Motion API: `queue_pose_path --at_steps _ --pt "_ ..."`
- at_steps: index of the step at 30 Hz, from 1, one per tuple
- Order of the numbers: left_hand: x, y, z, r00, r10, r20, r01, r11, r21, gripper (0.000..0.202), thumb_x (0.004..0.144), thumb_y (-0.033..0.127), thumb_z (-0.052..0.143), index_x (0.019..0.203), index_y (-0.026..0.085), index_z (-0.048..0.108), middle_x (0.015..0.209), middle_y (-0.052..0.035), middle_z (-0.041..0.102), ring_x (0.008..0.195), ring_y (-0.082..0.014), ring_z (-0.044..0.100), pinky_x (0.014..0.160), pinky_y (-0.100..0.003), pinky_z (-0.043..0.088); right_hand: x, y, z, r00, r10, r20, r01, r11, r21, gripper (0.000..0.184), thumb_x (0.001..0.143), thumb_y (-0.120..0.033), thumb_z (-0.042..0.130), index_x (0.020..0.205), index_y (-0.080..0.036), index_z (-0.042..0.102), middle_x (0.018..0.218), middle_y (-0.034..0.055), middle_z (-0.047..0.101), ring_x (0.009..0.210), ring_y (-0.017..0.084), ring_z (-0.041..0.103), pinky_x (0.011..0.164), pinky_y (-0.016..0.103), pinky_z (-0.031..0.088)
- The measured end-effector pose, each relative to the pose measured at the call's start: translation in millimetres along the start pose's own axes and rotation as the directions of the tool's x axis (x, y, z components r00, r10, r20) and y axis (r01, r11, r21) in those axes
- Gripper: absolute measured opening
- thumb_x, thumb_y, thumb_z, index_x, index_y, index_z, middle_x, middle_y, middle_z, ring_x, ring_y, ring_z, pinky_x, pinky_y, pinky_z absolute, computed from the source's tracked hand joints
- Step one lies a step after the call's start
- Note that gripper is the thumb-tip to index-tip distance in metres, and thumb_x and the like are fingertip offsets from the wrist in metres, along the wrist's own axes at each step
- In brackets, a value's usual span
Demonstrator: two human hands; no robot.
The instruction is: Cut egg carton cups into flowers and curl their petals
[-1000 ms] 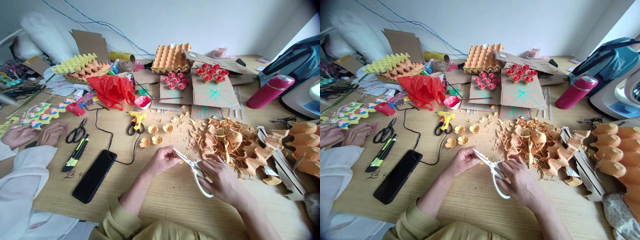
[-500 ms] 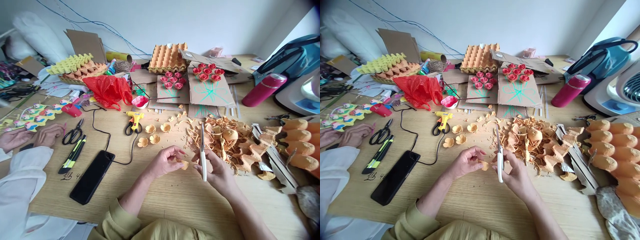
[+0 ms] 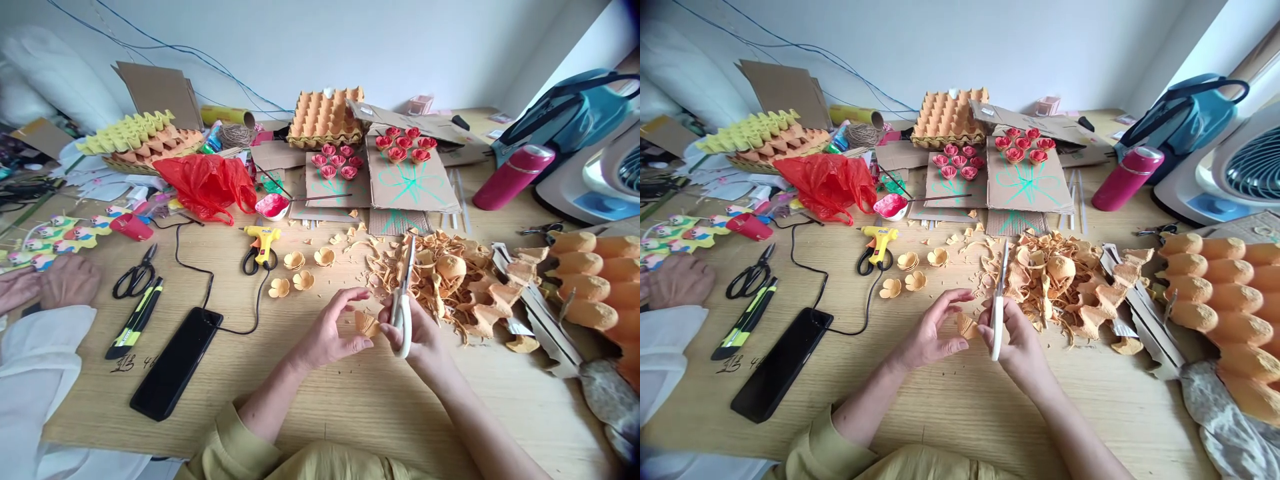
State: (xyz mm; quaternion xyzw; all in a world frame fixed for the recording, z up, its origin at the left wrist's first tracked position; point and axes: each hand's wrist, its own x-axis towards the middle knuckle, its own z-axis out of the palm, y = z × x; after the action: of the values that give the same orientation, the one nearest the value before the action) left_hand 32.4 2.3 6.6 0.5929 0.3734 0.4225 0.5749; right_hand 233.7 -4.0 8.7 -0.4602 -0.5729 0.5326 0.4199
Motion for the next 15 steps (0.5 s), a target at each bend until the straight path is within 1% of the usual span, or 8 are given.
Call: queue_pose_path --at_steps 2,5,8,9,11,12,13,15 --pt "-0.1 0.5 2.6 0.999 -0.037 -0.005 0.037 0.999 -0.017 0.068 0.072 0.028 0.085 0.133 0.026 0.056 0.139 -0.0118 0.057 0.130 -0.0294 0.052 0.108 -0.040 0.042 2.3 0.9 1.2 0.998 0.033 -0.055 -0.029 0.997 0.076 0.038 0.085 -0.051 0.070 0.108 -0.026 0.052 0.087 0.0021 0.062 0.070 0.017 0.057 0.056 0.027 0.047" --pt "0.3 -3.5 5.8 0.990 -0.139 0.004 0.137 0.976 -0.167 0.049 0.077 0.028 0.081 0.121 0.022 0.062 0.123 -0.0099 0.065 0.112 -0.0243 0.063 0.101 -0.037 0.047 4.3 -0.9 2.4 0.993 0.071 -0.089 -0.059 0.990 0.129 0.039 0.082 -0.052 0.071 0.106 -0.027 0.053 0.085 0.0021 0.062 0.065 0.016 0.054 0.051 0.027 0.044" --pt "1.3 -8.8 7.2 0.981 -0.195 0.021 0.189 0.908 -0.374 0.046 0.077 0.031 0.082 0.117 0.021 0.062 0.102 -0.0054 0.067 0.093 -0.0182 0.066 0.086 -0.031 0.052 3.4 -2.3 3.7 0.993 0.084 -0.085 -0.074 0.990 0.123 0.040 0.080 -0.053 0.073 0.105 -0.026 0.055 0.084 0.0018 0.062 0.067 0.017 0.055 0.054 0.028 0.047" --pt "1.7 -10.2 7.7 0.979 -0.202 0.022 0.192 0.883 -0.429 0.047 0.077 0.033 0.082 0.117 0.020 0.061 0.098 -0.0044 0.066 0.088 -0.0165 0.065 0.079 -0.028 0.051 2.6 -2.2 4.6 0.993 0.085 -0.083 -0.075 0.990 0.121 0.041 0.080 -0.053 0.074 0.105 -0.026 0.056 0.084 0.0014 0.061 0.068 0.017 0.056 0.055 0.028 0.048" --pt "2.3 -11.8 9.6 0.975 -0.219 0.037 0.206 0.830 -0.519 0.051 0.076 0.037 0.082 0.119 0.020 0.060 0.097 -0.0046 0.066 0.084 -0.0144 0.063 0.069 -0.023 0.048 1.0 -1.1 7.2 0.993 0.080 -0.086 -0.068 0.989 0.130 0.043 0.077 -0.052 0.076 0.105 -0.026 0.056 0.083 0.0007 0.060 0.068 0.017 0.056 0.057 0.028 0.049" --pt "2.5 -12.2 11.3 0.973 -0.226 0.049 0.215 0.803 -0.556 0.054 0.074 0.037 0.083 0.120 0.020 0.060 0.099 -0.0053 0.066 0.084 -0.0139 0.062 0.067 -0.022 0.046 0.2 -0.2 8.8 0.993 0.071 -0.092 -0.058 0.988 0.141 0.044 0.076 -0.052 0.078 0.104 -0.026 0.056 0.083 0.0003 0.059 0.069 0.016 0.055 0.058 0.028 0.049" --pt "2.6 -12.2 13.4 0.970 -0.234 0.061 0.224 0.780 -0.584 0.058 0.072 0.036 0.085 0.122 0.020 0.059 0.103 -0.0060 0.067 0.086 -0.0139 0.062 0.069 -0.022 0.046 -0.5 0.9 10.5 0.993 0.059 -0.098 -0.043 0.988 0.151 0.044 0.076 -0.051 0.078 0.105 -0.026 0.055 0.084 0.0001 0.059 0.069 0.016 0.055 0.059 0.028 0.049" --pt "2.4 -11.7 18.3 0.967 -0.249 0.061 0.233 0.751 -0.617 0.064 0.068 0.030 0.089 0.123 0.021 0.059 0.108 -0.0065 0.068 0.094 -0.0149 0.062 0.079 -0.024 0.046 -2.0 3.4 13.6 0.993 0.025 -0.114 -0.007 0.989 0.148 0.042 0.079 -0.049 0.077 0.106 -0.027 0.054 0.086 0.0001 0.058 0.071 0.016 0.055 0.061 0.028 0.050"
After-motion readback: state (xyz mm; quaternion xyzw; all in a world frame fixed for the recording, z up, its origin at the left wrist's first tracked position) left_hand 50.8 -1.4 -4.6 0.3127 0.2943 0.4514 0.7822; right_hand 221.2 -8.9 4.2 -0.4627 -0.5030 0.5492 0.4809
